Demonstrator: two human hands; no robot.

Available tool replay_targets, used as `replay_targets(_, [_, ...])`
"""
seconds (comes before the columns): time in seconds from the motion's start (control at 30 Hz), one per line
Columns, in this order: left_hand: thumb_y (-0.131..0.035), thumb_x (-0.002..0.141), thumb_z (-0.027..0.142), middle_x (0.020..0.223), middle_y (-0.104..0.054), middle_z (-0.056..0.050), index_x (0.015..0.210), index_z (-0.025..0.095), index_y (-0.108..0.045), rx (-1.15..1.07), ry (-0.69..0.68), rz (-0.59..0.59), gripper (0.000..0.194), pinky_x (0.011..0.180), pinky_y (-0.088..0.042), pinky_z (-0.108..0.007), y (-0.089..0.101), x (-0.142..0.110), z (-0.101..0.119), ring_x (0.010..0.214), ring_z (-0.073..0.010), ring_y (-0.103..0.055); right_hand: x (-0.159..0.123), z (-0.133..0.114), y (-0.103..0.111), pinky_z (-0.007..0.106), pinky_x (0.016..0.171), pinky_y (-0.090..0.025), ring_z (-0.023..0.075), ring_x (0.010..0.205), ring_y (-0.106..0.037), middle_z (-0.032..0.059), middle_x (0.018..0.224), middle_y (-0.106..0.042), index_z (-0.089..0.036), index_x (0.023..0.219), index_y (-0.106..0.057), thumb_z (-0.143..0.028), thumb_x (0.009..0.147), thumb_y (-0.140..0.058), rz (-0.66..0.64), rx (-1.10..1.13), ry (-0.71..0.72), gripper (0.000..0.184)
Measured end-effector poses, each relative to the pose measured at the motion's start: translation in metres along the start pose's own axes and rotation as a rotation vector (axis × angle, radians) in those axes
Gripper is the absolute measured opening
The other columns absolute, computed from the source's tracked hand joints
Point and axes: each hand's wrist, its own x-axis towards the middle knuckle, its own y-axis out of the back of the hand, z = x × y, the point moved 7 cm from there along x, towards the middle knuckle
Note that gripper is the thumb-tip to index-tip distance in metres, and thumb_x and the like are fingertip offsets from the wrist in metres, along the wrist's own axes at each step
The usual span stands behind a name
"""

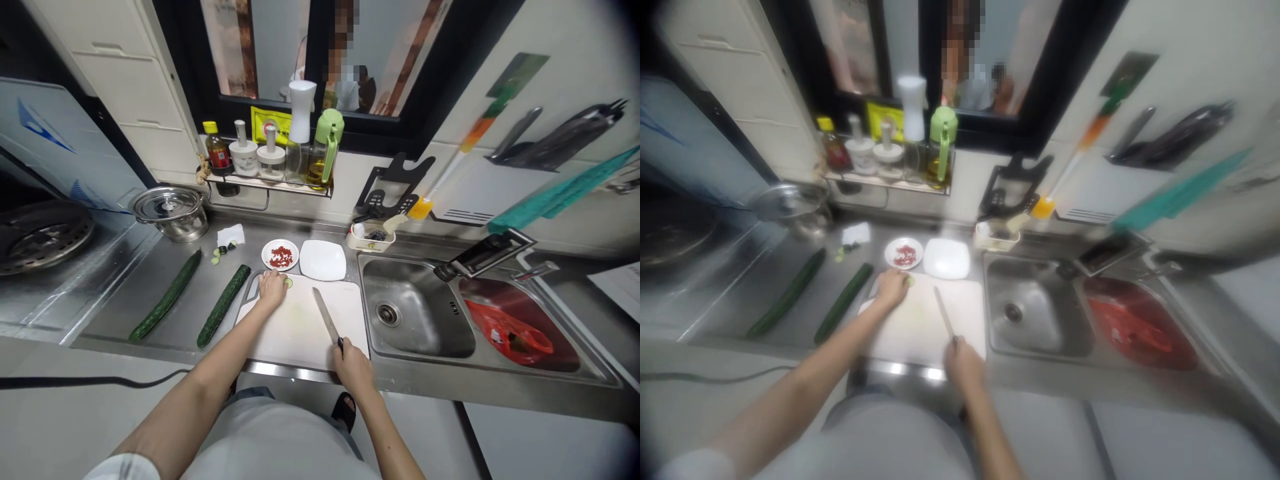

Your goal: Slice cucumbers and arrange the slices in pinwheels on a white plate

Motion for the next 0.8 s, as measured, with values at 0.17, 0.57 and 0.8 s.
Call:
replay_targets(0.17, [-0.049, 0.086, 0.022, 0.110, -0.063, -0.011, 0.103, 0.021, -0.066, -0.061, 0.009, 0.039, 0.023, 0.091, -0.032, -0.038, 0.002, 0.000, 0.001, 0.108, -0.0264, -0.051, 0.001, 0.000, -0.001, 0.029, 0.074, -0.041, 0.0222, 0.092, -0.065, 0.0141, 0.099, -0.069, -0.015, 0.111, -0.057, -0.030, 0.096, -0.030, 0.005, -0.018, 0.004, 0.034])
replay_targets(0.57, [-0.057, 0.080, 0.021, 0.097, -0.072, -0.002, 0.091, 0.023, -0.072, -0.375, -0.082, -0.207, 0.019, 0.085, -0.041, -0.028, -0.018, -0.009, 0.004, 0.090, -0.0175, -0.063, 0.002, -0.002, 0.001, 0.028, 0.073, -0.040, 0.0219, 0.094, -0.065, 0.0137, 0.100, -0.070, -0.015, 0.109, -0.057, -0.030, 0.096, -0.030, 0.018, -0.022, 0.016, 0.033])
replay_targets(0.8, [-0.060, 0.070, 0.013, 0.079, -0.073, -0.001, 0.072, 0.024, -0.073, -0.285, -0.302, -0.430, 0.017, 0.090, -0.041, -0.029, -0.025, -0.028, 0.032, 0.085, -0.0194, -0.063, 0.001, -0.003, 0.001, 0.028, 0.072, -0.039, 0.0226, 0.094, -0.065, 0.0137, 0.102, -0.069, -0.016, 0.107, -0.057, -0.030, 0.095, -0.033, -0.009, -0.020, -0.013, 0.031])
